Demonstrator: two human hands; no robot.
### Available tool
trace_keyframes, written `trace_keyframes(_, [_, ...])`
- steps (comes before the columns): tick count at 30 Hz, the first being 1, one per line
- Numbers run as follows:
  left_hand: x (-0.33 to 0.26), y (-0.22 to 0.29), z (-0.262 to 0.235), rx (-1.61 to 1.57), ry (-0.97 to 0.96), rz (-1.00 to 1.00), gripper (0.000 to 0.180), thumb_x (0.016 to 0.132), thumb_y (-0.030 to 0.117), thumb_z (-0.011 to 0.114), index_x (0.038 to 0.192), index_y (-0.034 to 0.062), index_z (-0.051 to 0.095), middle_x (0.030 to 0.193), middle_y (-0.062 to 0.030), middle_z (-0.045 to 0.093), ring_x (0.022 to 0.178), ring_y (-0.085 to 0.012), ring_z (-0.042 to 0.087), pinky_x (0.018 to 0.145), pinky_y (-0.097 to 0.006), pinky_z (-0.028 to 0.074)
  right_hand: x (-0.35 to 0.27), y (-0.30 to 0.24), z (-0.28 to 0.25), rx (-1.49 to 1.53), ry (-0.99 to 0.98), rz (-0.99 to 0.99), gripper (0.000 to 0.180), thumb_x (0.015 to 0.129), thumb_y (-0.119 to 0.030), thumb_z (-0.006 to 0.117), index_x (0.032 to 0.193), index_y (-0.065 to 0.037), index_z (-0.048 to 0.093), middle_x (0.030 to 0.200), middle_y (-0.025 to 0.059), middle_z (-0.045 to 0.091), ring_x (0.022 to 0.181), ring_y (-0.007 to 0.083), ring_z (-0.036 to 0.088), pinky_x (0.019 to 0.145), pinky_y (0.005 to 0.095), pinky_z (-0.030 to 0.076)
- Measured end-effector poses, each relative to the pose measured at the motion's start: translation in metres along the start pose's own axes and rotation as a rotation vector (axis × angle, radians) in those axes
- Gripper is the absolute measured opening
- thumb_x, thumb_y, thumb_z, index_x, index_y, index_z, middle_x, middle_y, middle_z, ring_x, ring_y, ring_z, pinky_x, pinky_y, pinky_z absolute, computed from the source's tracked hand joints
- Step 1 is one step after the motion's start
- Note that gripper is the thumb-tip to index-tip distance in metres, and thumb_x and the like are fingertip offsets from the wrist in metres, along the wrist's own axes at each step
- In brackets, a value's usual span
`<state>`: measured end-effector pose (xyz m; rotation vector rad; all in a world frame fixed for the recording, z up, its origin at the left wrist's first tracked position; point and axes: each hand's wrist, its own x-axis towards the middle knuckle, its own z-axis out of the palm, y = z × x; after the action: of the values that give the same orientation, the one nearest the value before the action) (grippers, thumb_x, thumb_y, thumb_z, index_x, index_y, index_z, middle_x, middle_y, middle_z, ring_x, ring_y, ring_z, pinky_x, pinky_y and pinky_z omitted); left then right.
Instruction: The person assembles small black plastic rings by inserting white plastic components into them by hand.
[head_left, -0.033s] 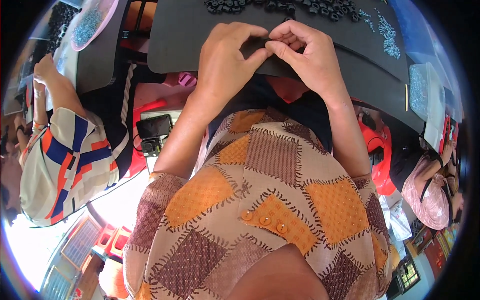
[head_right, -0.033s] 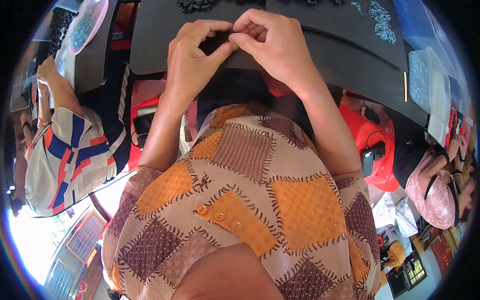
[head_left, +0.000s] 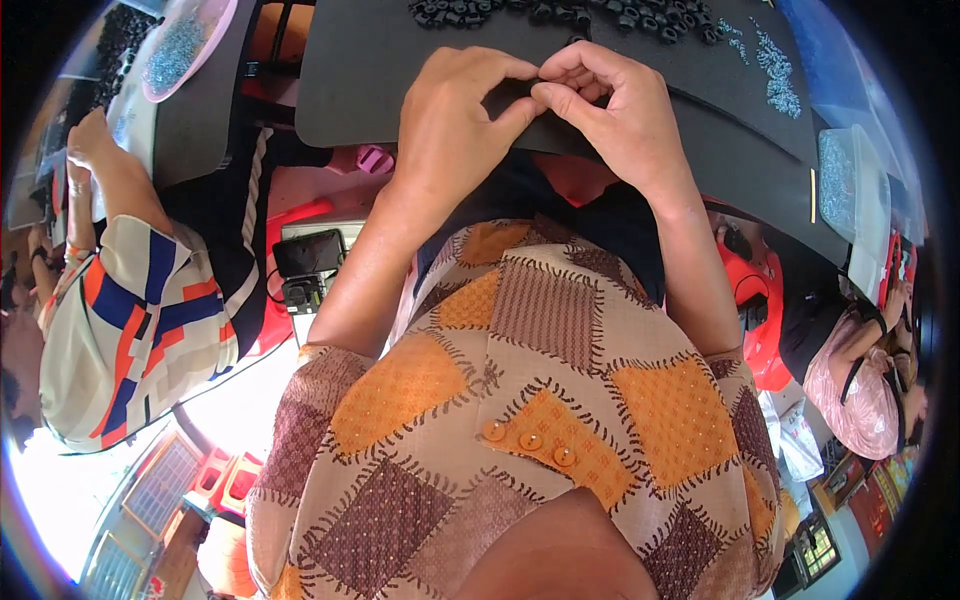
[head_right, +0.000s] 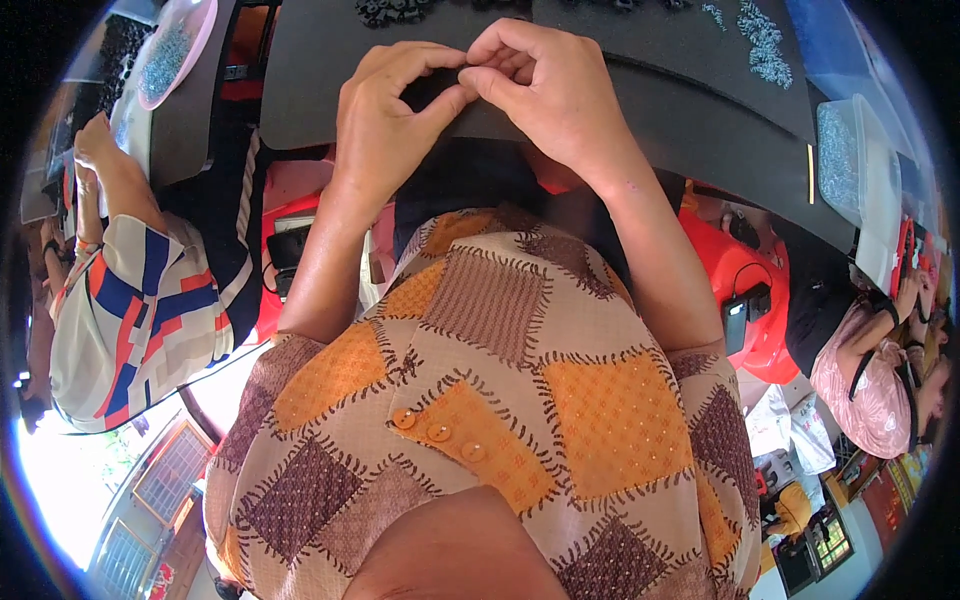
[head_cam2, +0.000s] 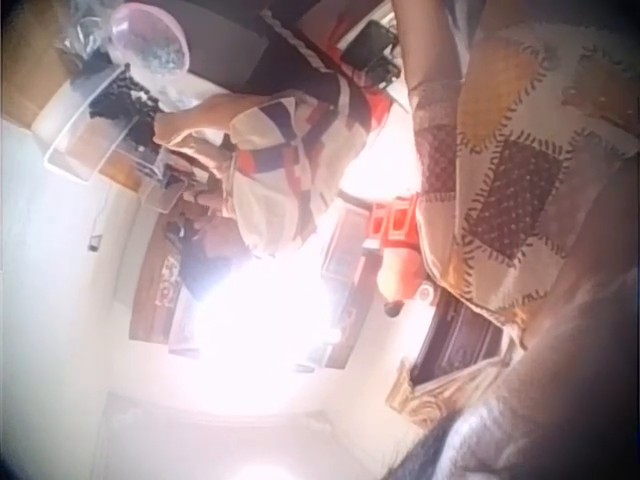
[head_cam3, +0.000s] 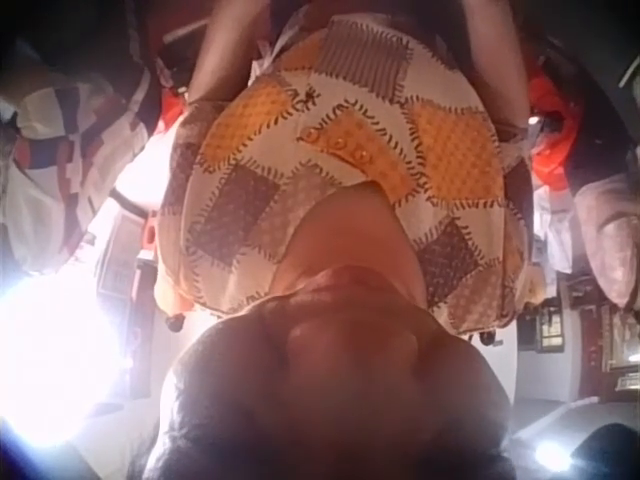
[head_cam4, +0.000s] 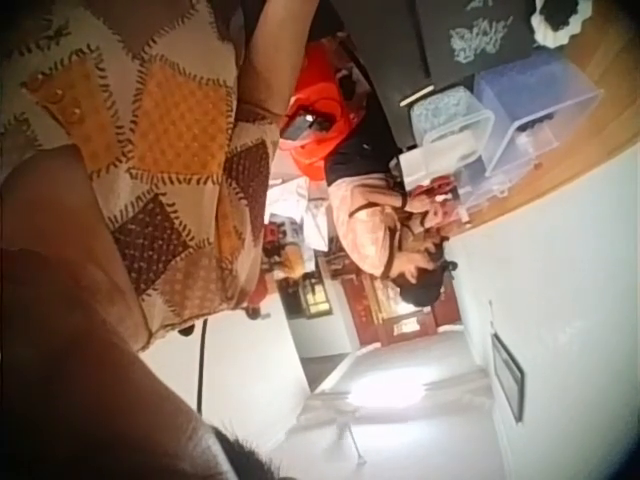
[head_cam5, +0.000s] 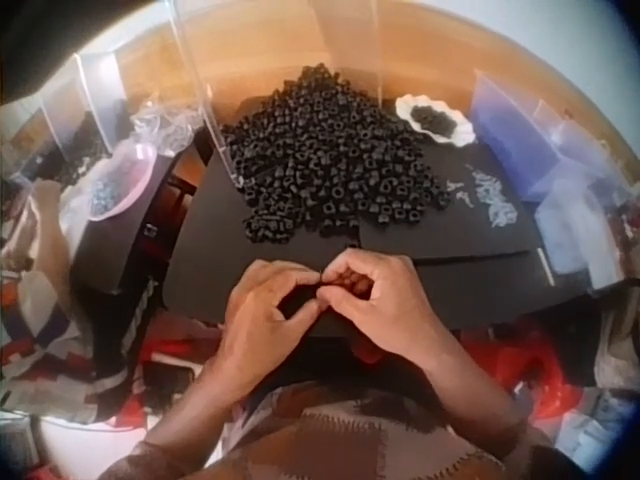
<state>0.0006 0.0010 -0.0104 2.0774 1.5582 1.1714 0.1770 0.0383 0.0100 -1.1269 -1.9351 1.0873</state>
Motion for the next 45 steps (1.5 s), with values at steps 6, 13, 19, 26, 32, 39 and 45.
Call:
trace_keyframes(6, [0.001, -0.005, 0.003, -0.037, 0.021, -0.005, 0.017, 0.073, 0.016, 0.078, 0.087, 0.0073, 0.074, 0.089, -0.0043, 0.070, 0.088, -0.0270, 0.061, 0.077, -0.037, 0.050, 0.004, -0.007, -0.002, -0.012, -0.041, 0.024, 0.012, 0.084, -0.008, 0.071, 0.091, 0.001, 0.067, 0.081, 0.0074, 0.071, 0.074, 0.0110, 0.068, 0.070, 0.0239, 0.054])
trace_keyframes(13, [-0.002, -0.005, 0.005, -0.065, 0.033, -0.014, 0.016, 0.072, 0.015, 0.078, 0.085, 0.0082, 0.075, 0.090, -0.0030, 0.071, 0.088, -0.0247, 0.061, 0.077, -0.036, 0.051, 0.020, -0.012, 0.005, 1.008, -0.180, -0.206, 0.039, 0.099, -0.028, 0.055, 0.068, -0.010, 0.040, 0.057, -0.0028, 0.033, 0.047, 0.0075, 0.026, 0.046, 0.0252, 0.019])
trace_keyframes(19, [-0.007, -0.004, 0.007, -0.070, 0.026, -0.048, 0.016, 0.071, 0.015, 0.078, 0.085, 0.0081, 0.075, 0.090, -0.0021, 0.071, 0.087, -0.0246, 0.061, 0.077, -0.035, 0.050, 0.029, -0.037, -0.017, 1.203, -0.368, -0.509, 0.030, 0.095, -0.022, 0.050, 0.070, -0.005, 0.054, 0.061, 0.0034, 0.049, 0.048, 0.0118, 0.035, 0.048, 0.0313, 0.028])
trace_keyframes(26, [-0.003, 0.003, 0.007, 0.020, 0.049, -0.027, 0.014, 0.070, 0.015, 0.077, 0.082, 0.0085, 0.073, 0.090, -0.0006, 0.071, 0.086, -0.0241, 0.059, 0.076, -0.035, 0.050, 0.019, 0.008, 0.011, 0.764, -0.305, -0.203, 0.030, 0.094, -0.017, 0.059, 0.070, -0.001, 0.064, 0.063, -0.0040, 0.048, 0.056, 0.0053, 0.037, 0.051, 0.0258, 0.027])
trace_keyframes(32, [0.000, 0.001, 0.007, 0.018, 0.058, -0.006, 0.014, 0.071, 0.017, 0.077, 0.084, 0.0102, 0.075, 0.089, -0.0007, 0.071, 0.085, -0.0235, 0.059, 0.075, -0.035, 0.051, 0.028, -0.027, -0.014, 0.937, -0.170, -0.365, 0.037, 0.094, -0.019, 0.052, 0.062, -0.008, 0.038, 0.057, -0.0013, 0.031, 0.049, 0.0102, 0.027, 0.048, 0.0275, 0.020])
trace_keyframes(39, [-0.001, 0.002, 0.007, 0.017, 0.056, -0.032, 0.015, 0.071, 0.018, 0.078, 0.083, 0.0106, 0.075, 0.087, -0.0004, 0.070, 0.084, -0.0241, 0.059, 0.073, -0.036, 0.050, 0.028, -0.013, -0.013, 0.924, -0.220, -0.424, 0.037, 0.090, -0.017, 0.054, 0.059, -0.006, 0.037, 0.060, -0.0007, 0.032, 0.052, 0.0108, 0.027, 0.051, 0.0291, 0.021])
trace_keyframes(45, [-0.004, 0.006, 0.009, 0.090, 0.044, -0.017, 0.016, 0.070, 0.019, 0.078, 0.081, 0.0095, 0.075, 0.085, -0.0002, 0.068, 0.084, -0.0246, 0.059, 0.073, -0.036, 0.050, 0.026, 0.010, 0.016, 0.576, -0.189, -0.268, 0.031, 0.095, -0.010, 0.054, 0.065, -0.002, 0.049, 0.058, -0.0063, 0.035, 0.055, 0.0052, 0.028, 0.052, 0.0256, 0.024])
